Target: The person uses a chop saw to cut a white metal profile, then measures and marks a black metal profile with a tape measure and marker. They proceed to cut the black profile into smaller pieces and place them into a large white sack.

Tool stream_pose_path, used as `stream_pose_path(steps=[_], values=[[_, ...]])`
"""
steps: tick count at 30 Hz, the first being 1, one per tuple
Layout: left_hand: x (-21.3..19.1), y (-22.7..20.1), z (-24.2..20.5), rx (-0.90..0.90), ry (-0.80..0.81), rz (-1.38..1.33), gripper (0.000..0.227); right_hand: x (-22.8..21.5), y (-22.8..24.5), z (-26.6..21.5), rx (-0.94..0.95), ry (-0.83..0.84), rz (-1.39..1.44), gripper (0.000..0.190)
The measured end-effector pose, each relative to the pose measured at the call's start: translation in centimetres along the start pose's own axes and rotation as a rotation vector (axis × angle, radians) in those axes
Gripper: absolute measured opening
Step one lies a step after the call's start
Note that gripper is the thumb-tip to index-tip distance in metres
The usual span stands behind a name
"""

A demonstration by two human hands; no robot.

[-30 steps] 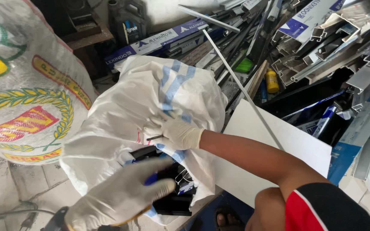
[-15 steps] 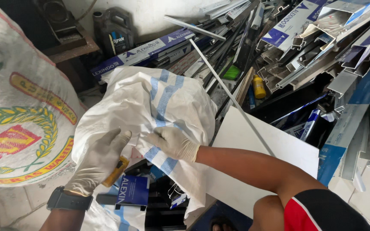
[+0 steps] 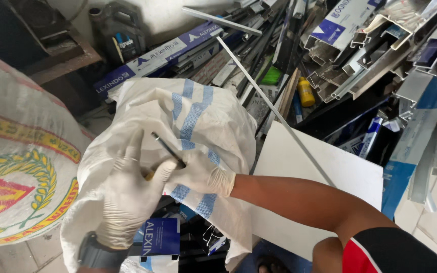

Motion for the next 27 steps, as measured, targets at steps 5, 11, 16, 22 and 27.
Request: stream_pose_path(steps=[5, 11, 16, 22, 27], values=[[1.9, -4.1, 2.2, 0.157, 0.113, -0.043, 0.085, -5.0, 6.0, -2.9, 0.103, 0.078, 0.099, 0.028], [5.6, -9.1, 2.2, 0.074, 0.389, -0.162, 0.085, -9.0, 7.0, -7.3, 0.238, -0.133, 0.602, 0.018], [7.0, -11.7, 0.7, 0.361, 0.361, -0.110, 0.077, -11.8, -1.0, -10.8, 0.303, -0.112, 0.390, 0.026], [8.4, -12.6, 0.9, 0.387, 0.514, -0.110, 0.043, -17.2, -0.7, -16.7, 0.214, -0.397, 0.388, 0.010], [10.8, -12.4, 1.3, 0.410, 0.696, -0.074, 0.029, -19.9, -3.7, -21.2, 0.169, -0.660, 0.479, 0.011]])
Point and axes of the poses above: each hand's wrist, its own z-axis towards the middle knuckle, its own x-axis out of the palm, y = z × x, the point moved 1 cm from there along z, towards the middle knuckle, and after that the axes turned 2 degrees about -x, right-handed, at the moved point
